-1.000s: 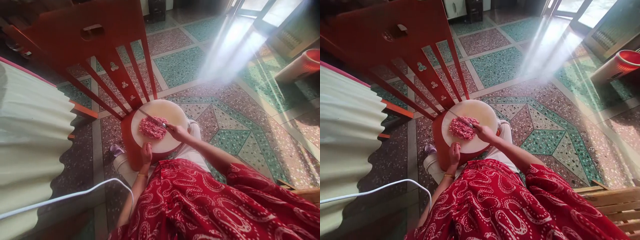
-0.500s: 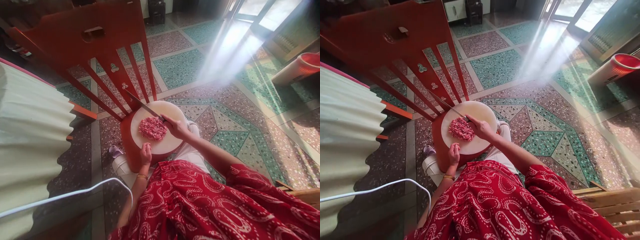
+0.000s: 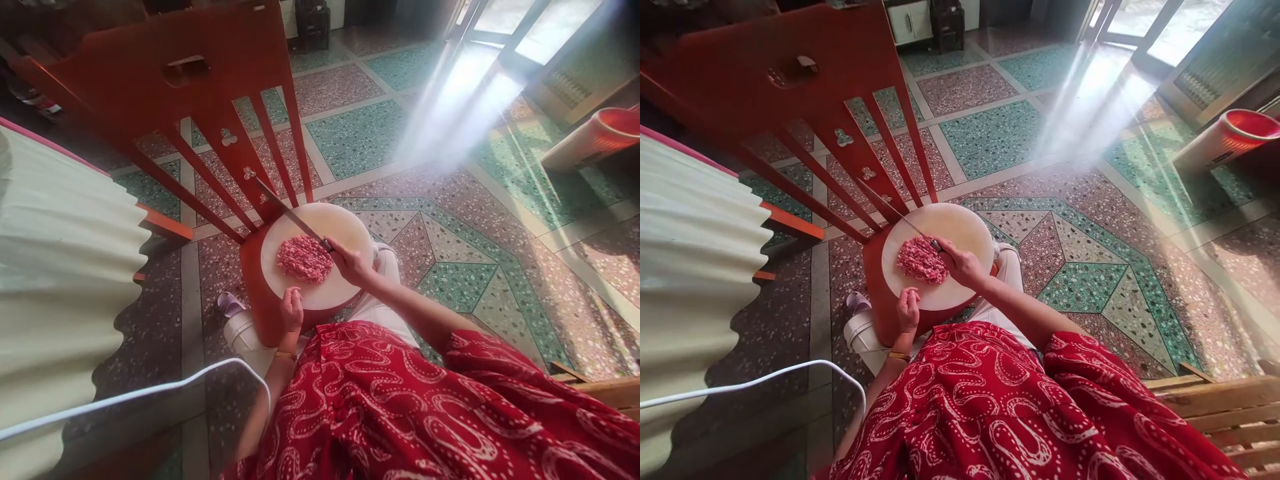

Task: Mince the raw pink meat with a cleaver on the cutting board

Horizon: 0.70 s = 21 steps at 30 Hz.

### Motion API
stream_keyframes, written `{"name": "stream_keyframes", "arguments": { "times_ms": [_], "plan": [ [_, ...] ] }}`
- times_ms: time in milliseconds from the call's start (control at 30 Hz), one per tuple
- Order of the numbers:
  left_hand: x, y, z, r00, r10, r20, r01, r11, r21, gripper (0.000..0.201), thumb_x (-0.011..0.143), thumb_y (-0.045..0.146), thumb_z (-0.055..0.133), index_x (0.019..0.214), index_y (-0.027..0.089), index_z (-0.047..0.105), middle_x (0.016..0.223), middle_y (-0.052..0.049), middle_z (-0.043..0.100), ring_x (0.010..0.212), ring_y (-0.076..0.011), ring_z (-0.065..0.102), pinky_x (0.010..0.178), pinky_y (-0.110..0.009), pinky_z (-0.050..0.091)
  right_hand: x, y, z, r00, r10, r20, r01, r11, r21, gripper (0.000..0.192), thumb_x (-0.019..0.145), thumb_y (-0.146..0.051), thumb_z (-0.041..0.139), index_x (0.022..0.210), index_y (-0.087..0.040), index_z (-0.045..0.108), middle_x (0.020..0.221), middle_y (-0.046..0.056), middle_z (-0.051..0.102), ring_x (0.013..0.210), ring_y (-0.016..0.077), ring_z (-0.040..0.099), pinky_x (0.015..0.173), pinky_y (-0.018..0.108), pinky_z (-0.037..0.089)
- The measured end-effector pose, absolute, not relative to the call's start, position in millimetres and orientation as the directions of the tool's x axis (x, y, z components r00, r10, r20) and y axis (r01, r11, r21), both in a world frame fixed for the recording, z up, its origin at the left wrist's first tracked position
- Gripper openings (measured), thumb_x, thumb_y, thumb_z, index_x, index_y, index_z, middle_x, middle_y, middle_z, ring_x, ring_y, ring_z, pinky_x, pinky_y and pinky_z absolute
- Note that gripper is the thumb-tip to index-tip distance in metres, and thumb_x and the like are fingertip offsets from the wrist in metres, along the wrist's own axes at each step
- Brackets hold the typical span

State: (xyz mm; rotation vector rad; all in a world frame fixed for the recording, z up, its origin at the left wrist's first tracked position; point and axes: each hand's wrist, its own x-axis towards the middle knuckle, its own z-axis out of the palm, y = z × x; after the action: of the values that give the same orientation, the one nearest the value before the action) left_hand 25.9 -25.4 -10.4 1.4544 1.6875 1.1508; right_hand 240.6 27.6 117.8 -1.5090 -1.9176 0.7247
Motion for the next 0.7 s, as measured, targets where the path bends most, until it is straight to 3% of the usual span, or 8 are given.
{"name": "stream_keyframes", "arguments": {
  "times_ms": [100,167,367,500,567,700],
  "plan": [
    [25.9,-25.6,-10.3,-0.204,0.976,0.072,0.444,0.027,0.896,0.025,0.088,0.035,0.037,0.085,0.019,0.056,0.062,0.001,0.053,0.059,-0.0122,0.052,0.060,-0.023,0.042,244.3,19.8,105.1,-0.186,0.979,-0.085,0.736,0.081,-0.673,0.040,0.091,-0.032,0.044,0.130,-0.029,0.051,0.108,0.000,0.069,0.095,0.0208,0.066,0.085,0.031,0.051],
    [25.8,-25.6,-9.9,-0.190,0.979,0.074,0.440,0.018,0.898,0.025,0.088,0.034,0.037,0.083,0.019,0.055,0.062,0.001,0.053,0.059,-0.0121,0.052,0.060,-0.023,0.042,246.7,16.8,108.2,-0.179,0.976,-0.120,0.749,0.056,-0.660,0.038,0.090,-0.032,0.045,0.128,-0.029,0.054,0.105,0.000,0.070,0.093,0.0211,0.067,0.083,0.031,0.051],
    [26.7,-25.2,-11.7,-0.193,0.976,0.098,0.429,-0.005,0.903,0.025,0.089,0.034,0.035,0.085,0.019,0.055,0.065,0.001,0.053,0.063,-0.0118,0.052,0.064,-0.023,0.042,241.7,9.2,127.0,-0.244,0.956,0.163,0.602,0.281,-0.747,0.047,0.094,-0.033,0.036,0.139,-0.025,0.041,0.118,0.003,0.064,0.106,0.0192,0.061,0.091,0.030,0.047],
    [25.9,-26.1,-11.7,-0.204,0.976,0.081,0.443,0.019,0.897,0.025,0.088,0.035,0.037,0.083,0.018,0.055,0.063,0.000,0.052,0.060,-0.0121,0.051,0.060,-0.023,0.041,240.6,6.8,106.0,-0.232,0.968,-0.095,0.713,0.103,-0.694,0.040,0.091,-0.030,0.044,0.130,-0.026,0.052,0.105,0.003,0.070,0.094,0.0205,0.066,0.084,0.030,0.050],
    [25.3,-26.1,-11.2,-0.198,0.978,0.069,0.441,0.026,0.897,0.025,0.087,0.035,0.037,0.081,0.018,0.055,0.064,0.000,0.052,0.059,-0.0118,0.051,0.059,-0.022,0.041,240.8,10.3,107.4,-0.234,0.960,-0.151,0.725,0.069,-0.685,0.038,0.089,-0.028,0.047,0.126,-0.024,0.056,0.102,0.003,0.071,0.089,0.0206,0.067,0.082,0.030,0.051],
    [25.7,-25.7,-12.3,-0.179,0.980,0.089,0.418,-0.006,0.908,0.026,0.089,0.034,0.035,0.085,0.018,0.055,0.065,0.001,0.052,0.061,-0.0107,0.051,0.062,-0.022,0.042,237.9,15.0,129.5,-0.276,0.951,0.139,0.566,0.278,-0.776,0.045,0.091,-0.030,0.042,0.135,-0.022,0.046,0.113,0.004,0.066,0.097,0.0194,0.064,0.086,0.029,0.049]
  ]
}}
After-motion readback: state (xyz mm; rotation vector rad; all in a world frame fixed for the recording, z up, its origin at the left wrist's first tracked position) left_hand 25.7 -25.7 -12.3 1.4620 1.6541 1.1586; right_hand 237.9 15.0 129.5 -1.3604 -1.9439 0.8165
